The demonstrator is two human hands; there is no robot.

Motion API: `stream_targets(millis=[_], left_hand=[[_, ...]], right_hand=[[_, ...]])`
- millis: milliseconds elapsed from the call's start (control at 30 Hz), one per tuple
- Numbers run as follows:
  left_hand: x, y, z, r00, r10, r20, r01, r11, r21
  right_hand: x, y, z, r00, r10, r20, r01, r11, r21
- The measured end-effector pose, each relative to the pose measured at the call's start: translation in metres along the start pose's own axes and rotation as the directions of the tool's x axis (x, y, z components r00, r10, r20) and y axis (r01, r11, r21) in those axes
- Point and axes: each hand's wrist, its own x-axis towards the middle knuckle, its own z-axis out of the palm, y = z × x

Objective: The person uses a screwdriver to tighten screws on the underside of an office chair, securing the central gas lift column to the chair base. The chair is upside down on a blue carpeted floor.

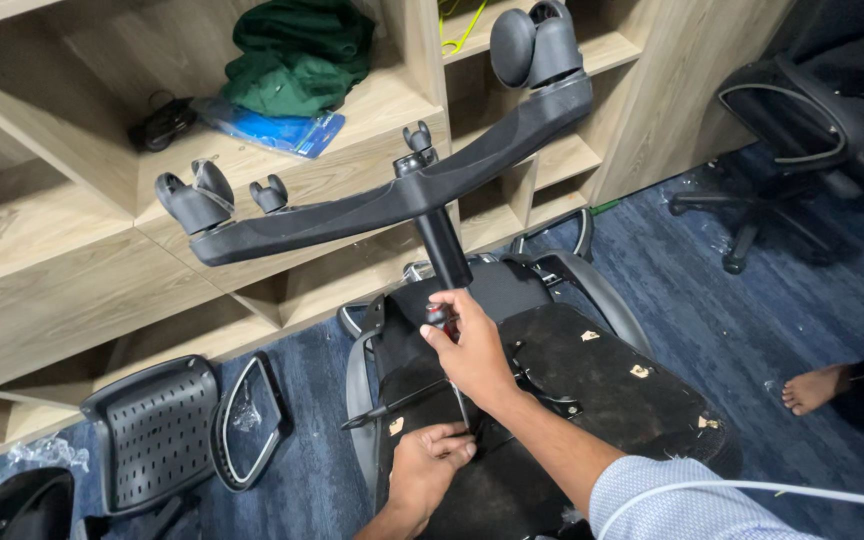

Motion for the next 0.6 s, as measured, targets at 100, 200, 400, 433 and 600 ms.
stream_targets(millis=[100,200,400,433,600], left_hand=[[0.004,-0.005,-0.001,1.0,0.021,0.015,-0.021,1.0,-0.002],[0.009,-0.015,-0.002,0.995,0.086,0.047,-0.084,0.995,-0.047],[0.018,-0.032,-0.002,0.996,0.084,0.033,-0.084,0.996,-0.01],[0.019,-0.034,-0.003,0.996,0.087,0.036,-0.087,0.996,-0.019],[0.026,-0.039,-0.005,0.99,0.126,0.057,-0.122,0.99,-0.075]], right_hand=[[0.0,-0.002,0.004,1.0,-0.023,-0.001,0.023,1.0,0.011],[-0.003,-0.003,0.007,0.998,-0.059,-0.003,0.059,0.998,-0.011],[-0.008,-0.005,0.013,1.0,0.018,0.022,-0.018,1.0,0.0],[-0.009,-0.005,0.013,1.0,-0.008,0.02,0.008,1.0,-0.009],[-0.011,-0.001,0.015,0.998,-0.055,-0.008,0.054,0.996,-0.066]])
